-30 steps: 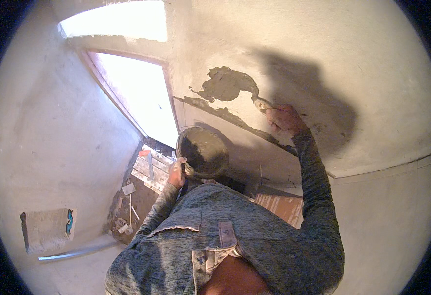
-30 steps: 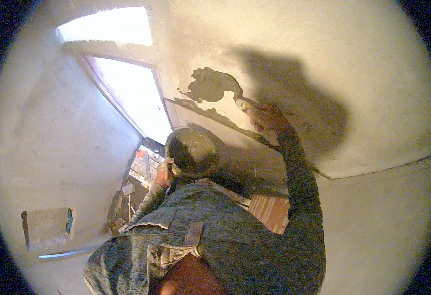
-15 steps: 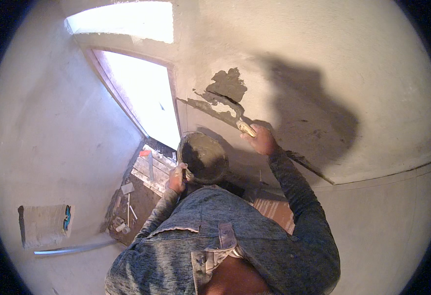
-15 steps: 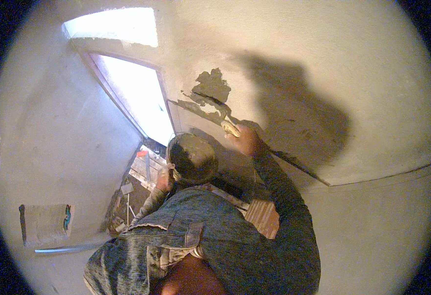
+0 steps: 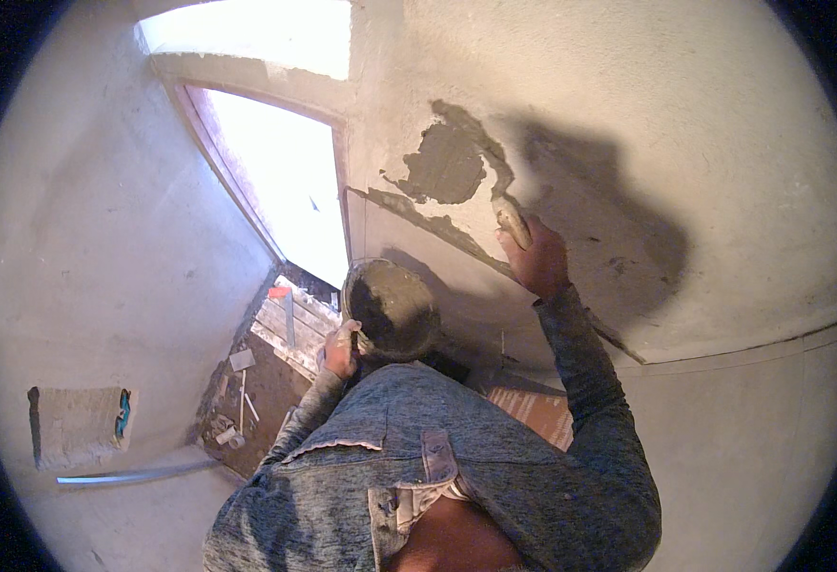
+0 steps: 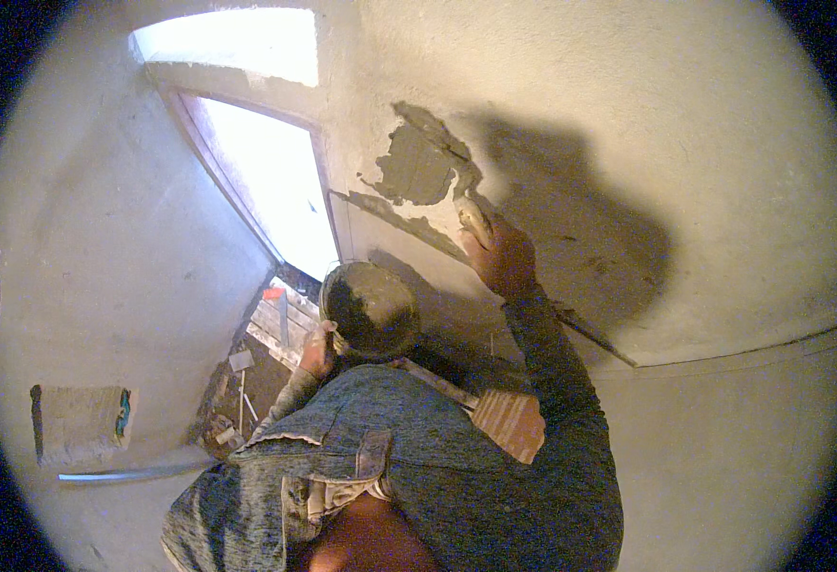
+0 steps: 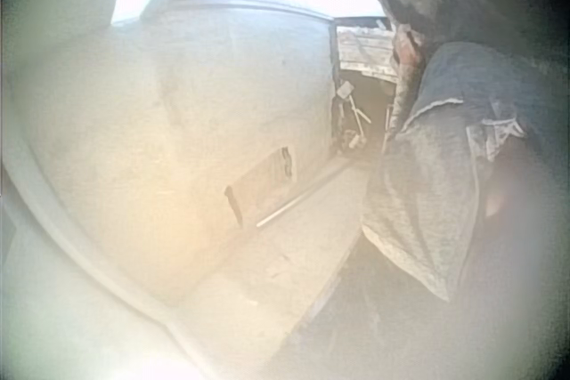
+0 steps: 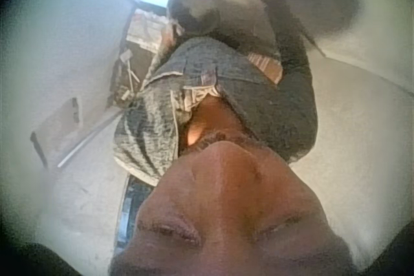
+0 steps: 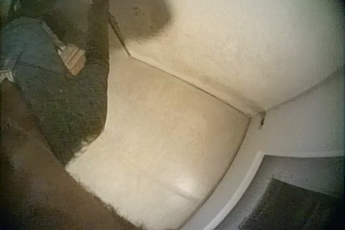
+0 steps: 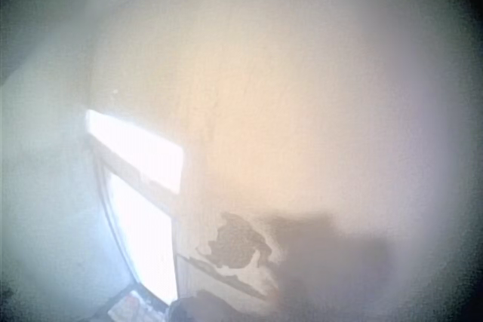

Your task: The person patches a section of a concrete wall using a trowel to apply wet cement from a bucket.

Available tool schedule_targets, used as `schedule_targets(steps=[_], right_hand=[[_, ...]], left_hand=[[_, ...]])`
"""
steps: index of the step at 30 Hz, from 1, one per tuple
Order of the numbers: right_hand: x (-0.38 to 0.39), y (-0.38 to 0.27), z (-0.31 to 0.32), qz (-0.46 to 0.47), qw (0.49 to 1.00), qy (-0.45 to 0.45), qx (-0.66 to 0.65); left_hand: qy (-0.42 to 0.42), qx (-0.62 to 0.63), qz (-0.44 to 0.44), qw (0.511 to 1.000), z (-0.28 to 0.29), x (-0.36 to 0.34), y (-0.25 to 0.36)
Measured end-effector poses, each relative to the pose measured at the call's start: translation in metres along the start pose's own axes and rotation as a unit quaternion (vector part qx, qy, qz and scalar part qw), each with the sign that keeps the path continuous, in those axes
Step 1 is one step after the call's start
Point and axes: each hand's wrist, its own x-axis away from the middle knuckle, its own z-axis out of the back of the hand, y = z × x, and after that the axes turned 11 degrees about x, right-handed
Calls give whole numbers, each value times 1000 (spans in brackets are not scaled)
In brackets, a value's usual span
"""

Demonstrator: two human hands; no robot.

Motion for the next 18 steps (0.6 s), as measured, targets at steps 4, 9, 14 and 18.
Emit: schedule_targets(steps=[4,9,14,18], right_hand=[[18,1,0,-8,1000,5,-22],[51,7,-59,-96,985,-141,-3],[61,29,-119,-77,987,-136,45],[60,28,-122,-106,991,-75,26]], left_hand=[[-17,-58,-47,997,4,4,-1],[21,-11,18,1000,8,7,4],[-36,-142,-123,982,68,-32,-37],[-49,-135,-119,982,70,-36,-38]])
